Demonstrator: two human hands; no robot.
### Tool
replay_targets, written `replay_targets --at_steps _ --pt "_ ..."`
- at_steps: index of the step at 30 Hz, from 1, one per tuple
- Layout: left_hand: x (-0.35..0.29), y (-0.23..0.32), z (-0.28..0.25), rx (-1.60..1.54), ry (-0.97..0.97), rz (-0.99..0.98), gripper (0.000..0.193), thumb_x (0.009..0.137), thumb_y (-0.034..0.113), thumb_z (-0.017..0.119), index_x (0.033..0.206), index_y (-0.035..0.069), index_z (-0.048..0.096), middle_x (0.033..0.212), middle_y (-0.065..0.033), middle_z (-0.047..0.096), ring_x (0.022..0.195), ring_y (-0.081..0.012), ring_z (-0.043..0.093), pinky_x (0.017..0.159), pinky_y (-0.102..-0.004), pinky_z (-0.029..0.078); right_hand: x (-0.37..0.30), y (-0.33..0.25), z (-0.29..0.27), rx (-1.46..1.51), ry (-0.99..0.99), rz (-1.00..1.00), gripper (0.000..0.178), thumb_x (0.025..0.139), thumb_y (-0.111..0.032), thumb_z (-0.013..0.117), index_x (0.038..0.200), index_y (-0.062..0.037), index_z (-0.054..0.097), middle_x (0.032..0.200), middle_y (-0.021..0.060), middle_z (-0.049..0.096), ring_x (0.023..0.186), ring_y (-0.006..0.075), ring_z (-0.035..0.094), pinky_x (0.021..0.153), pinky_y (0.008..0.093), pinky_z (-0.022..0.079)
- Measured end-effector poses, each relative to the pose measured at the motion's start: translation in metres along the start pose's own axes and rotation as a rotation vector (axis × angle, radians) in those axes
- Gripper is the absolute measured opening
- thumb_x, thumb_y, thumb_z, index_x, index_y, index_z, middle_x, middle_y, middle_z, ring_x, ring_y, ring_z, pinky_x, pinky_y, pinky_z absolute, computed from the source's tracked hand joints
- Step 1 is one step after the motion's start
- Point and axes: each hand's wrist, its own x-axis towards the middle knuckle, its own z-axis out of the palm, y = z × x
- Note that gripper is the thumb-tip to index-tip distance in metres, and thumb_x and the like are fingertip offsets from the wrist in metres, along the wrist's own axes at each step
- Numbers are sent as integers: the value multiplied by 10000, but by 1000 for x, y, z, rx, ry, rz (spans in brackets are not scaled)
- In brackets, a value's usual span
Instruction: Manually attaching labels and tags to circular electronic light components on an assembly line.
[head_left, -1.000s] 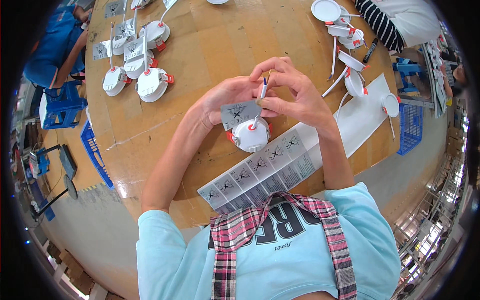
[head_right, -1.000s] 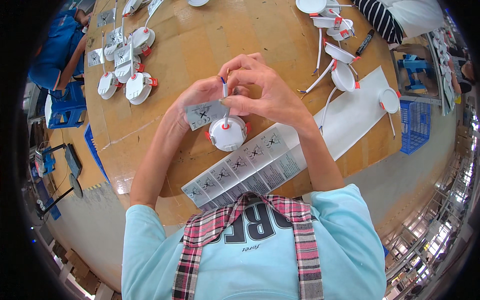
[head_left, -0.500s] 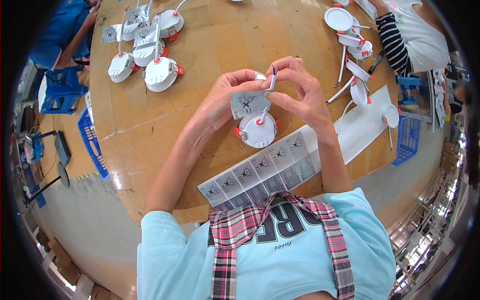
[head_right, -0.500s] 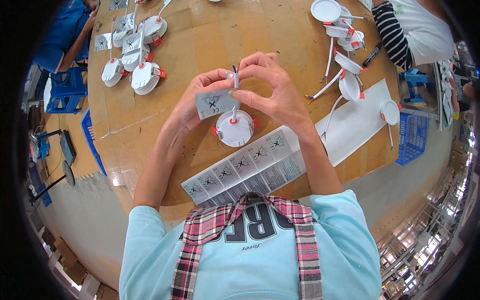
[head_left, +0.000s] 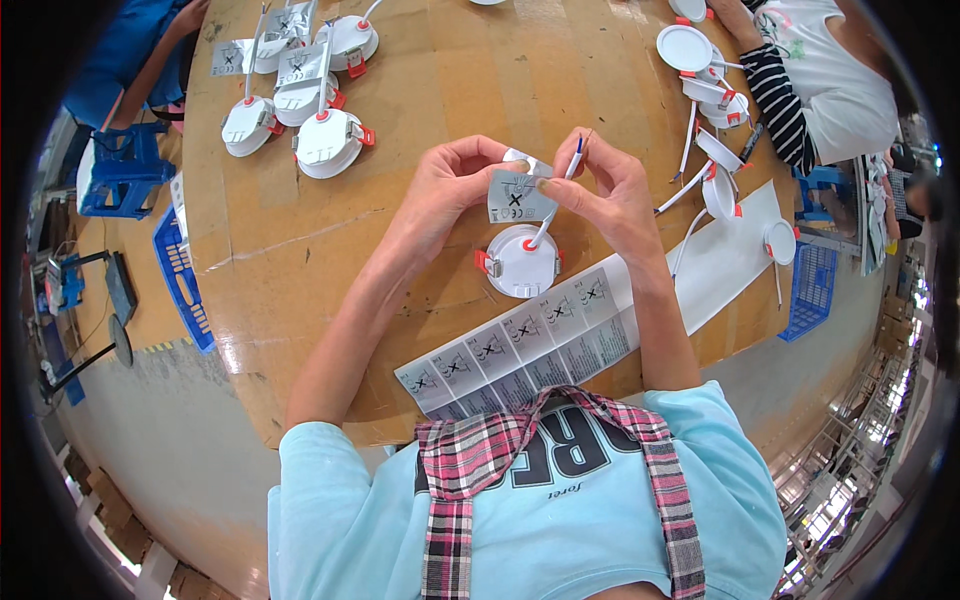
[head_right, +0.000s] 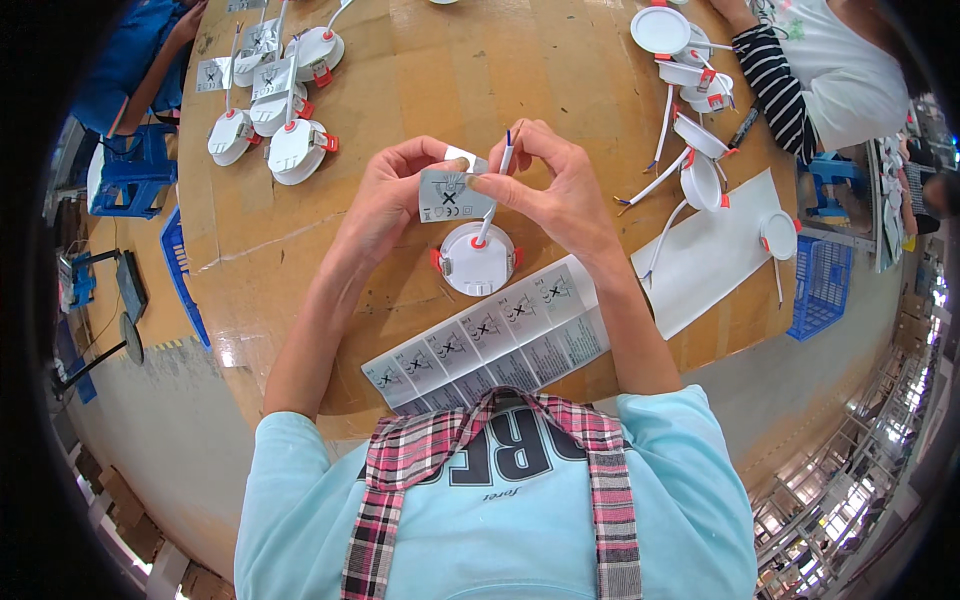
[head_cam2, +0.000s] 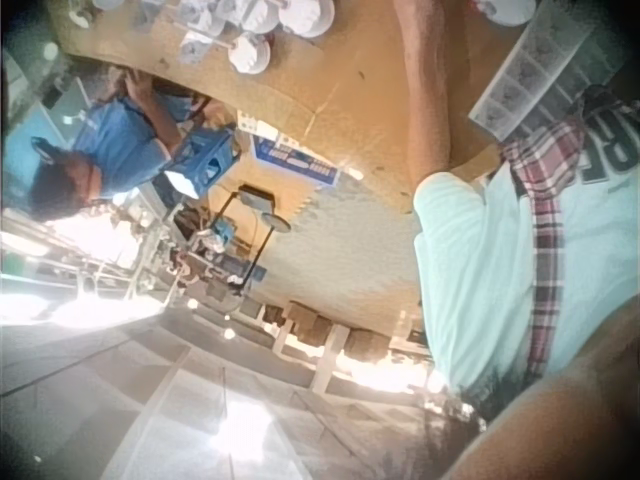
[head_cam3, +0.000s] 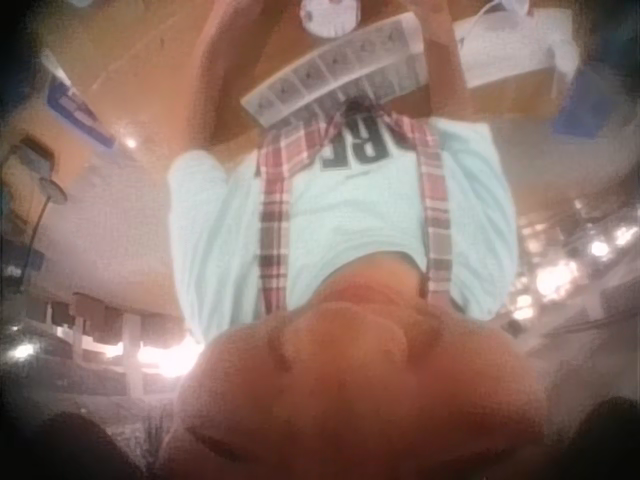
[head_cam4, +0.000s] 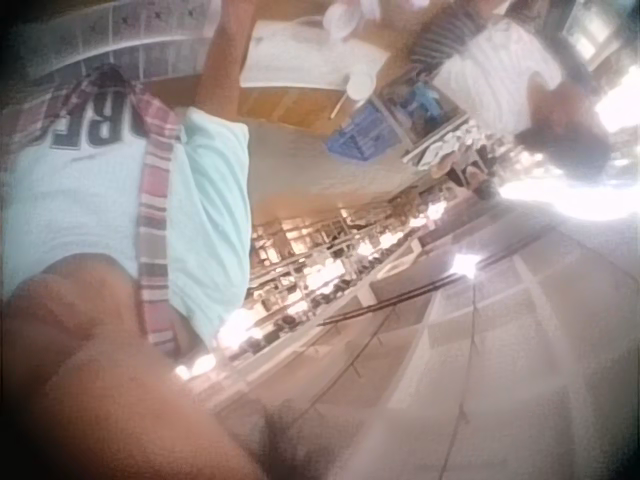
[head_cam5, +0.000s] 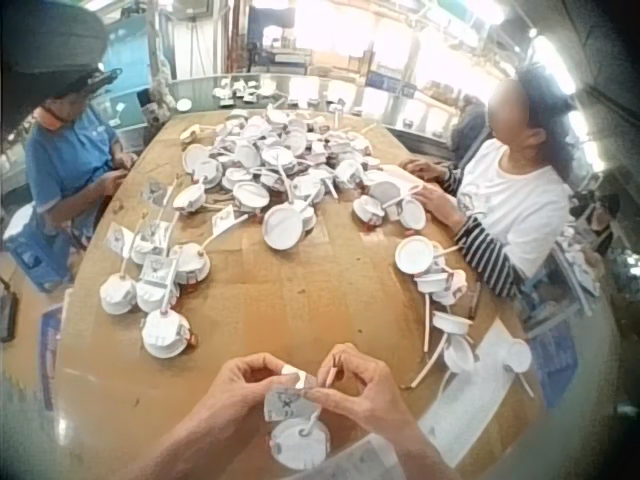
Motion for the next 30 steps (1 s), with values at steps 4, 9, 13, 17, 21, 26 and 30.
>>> replay_targets --at_steps 4,9,13,17,21,26,30 --pt "-2 -1 -1 23 19 51 154 842 158 658 920 28 632 868 -50 673 788 -82 626 746 -238 504 0 0 3 36 33 15 190 751 -165 747 763 -47 598 719 -21 535 733 95 452 705 246 375" --pt "-3 0 -4 17 18 56 113 874 119 621 943 29 613 912 -50 664 798 -81 636 726 -239 530 -1 -1 5 40 71 56 151 765 -143 731 786 -38 626 734 -22 553 723 86 454 701 238 385" --pt "-5 0 -4 6 32 62 124 867 138 621 927 30 625 886 -49 670 778 -77 626 717 -238 510 -1 -3 6 70 74 80 141 769 -140 730 786 -37 635 721 -24 548 735 82 478 721 235 399" --pt "-3 1 -1 45 81 48 133 849 150 644 908 31 640 854 -46 672 752 -66 606 691 -224 479 -1 -1 4 78 49 60 135 768 -136 730 789 -37 640 794 -5 558 786 97 495 766 249 405" --pt "-3 7 -2 114 64 47 187 859 190 642 944 23 645 873 -33 666 751 -54 592 682 -208 463 1 2 -1 -11 44 -84 136 759 -129 731 808 -33 647 903 24 564 880 144 499 818 282 407" --pt "-4 43 12 411 164 330 292 886 207 593 1092 2 622 1049 -40 625 959 -119 577 870 -283 436 3 -15 -4 -360 29 -226 171 739 -155 747 830 -37 663 970 42 573 990 220 483 852 328 416" --pt "0 51 39 776 57 480 218 826 186 641 964 17 645 895 -33 644 820 -100 566 784 -266 443 2 -21 -2 -395 60 -223 208 709 -169 766 834 -33 671 932 52 590 947 216 496 816 330 429"
